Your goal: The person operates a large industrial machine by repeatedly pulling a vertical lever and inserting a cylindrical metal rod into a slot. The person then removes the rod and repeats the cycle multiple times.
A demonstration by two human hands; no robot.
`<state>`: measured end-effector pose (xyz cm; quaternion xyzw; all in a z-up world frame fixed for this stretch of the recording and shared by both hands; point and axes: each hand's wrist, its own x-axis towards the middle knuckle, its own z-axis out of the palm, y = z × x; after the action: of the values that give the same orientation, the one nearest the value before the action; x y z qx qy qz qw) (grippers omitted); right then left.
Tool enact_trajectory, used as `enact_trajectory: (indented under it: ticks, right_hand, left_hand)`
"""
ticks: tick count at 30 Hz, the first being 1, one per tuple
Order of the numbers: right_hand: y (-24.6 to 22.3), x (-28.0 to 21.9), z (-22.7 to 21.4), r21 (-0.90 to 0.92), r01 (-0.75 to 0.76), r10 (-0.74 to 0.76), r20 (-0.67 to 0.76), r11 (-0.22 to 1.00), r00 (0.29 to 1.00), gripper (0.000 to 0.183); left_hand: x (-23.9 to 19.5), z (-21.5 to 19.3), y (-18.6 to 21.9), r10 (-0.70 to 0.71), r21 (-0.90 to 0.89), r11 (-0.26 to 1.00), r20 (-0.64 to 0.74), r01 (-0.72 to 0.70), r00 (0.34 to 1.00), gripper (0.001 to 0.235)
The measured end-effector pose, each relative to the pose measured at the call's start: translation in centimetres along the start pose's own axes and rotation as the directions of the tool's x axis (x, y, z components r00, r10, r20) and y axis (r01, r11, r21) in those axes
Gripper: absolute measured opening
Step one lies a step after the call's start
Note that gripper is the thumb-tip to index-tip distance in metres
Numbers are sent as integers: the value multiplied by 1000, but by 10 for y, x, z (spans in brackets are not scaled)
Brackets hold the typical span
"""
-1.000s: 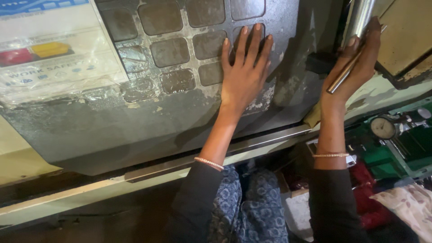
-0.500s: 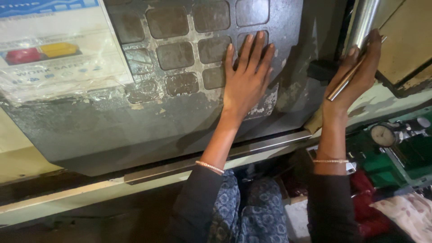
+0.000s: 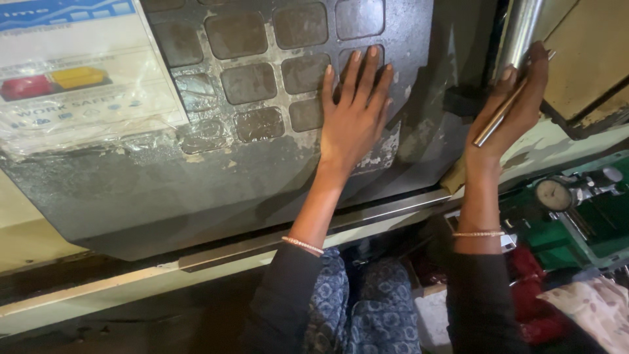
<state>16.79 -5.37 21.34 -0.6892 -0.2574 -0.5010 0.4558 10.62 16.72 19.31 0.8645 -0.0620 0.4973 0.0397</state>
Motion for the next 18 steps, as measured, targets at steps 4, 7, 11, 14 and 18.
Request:
enact_trajectory:
  ticks: [4, 7, 11, 14, 18]
  right_hand:
    - [-6, 0, -2, -15, -17, 18, 24, 1000, 1000, 37]
    - [-10, 3, -1, 24, 13, -14, 32, 1000, 999, 34]
    - [-15, 4, -2, -29, 58, -57, 30, 998, 998, 37]
    - [-14, 3, -2, 5, 11, -11, 36, 1000, 999, 36]
    - [-7, 1, -1, -6, 21, -21, 14, 1000, 1000, 32]
  left_hand:
    - [-1, 0, -1, 3, 2, 1000, 9, -3, 1000, 51]
    - [-2, 1, -1, 6, 3, 1000, 4, -6, 1000, 51]
    - [-2, 2, -1, 6, 2, 1000, -12, -6, 1000, 50]
    - [-2, 2, -1, 7, 2, 1000, -8, -7, 1000, 50]
    - [-3, 3, -1, 11, 8, 1000, 3, -11, 1000, 50]
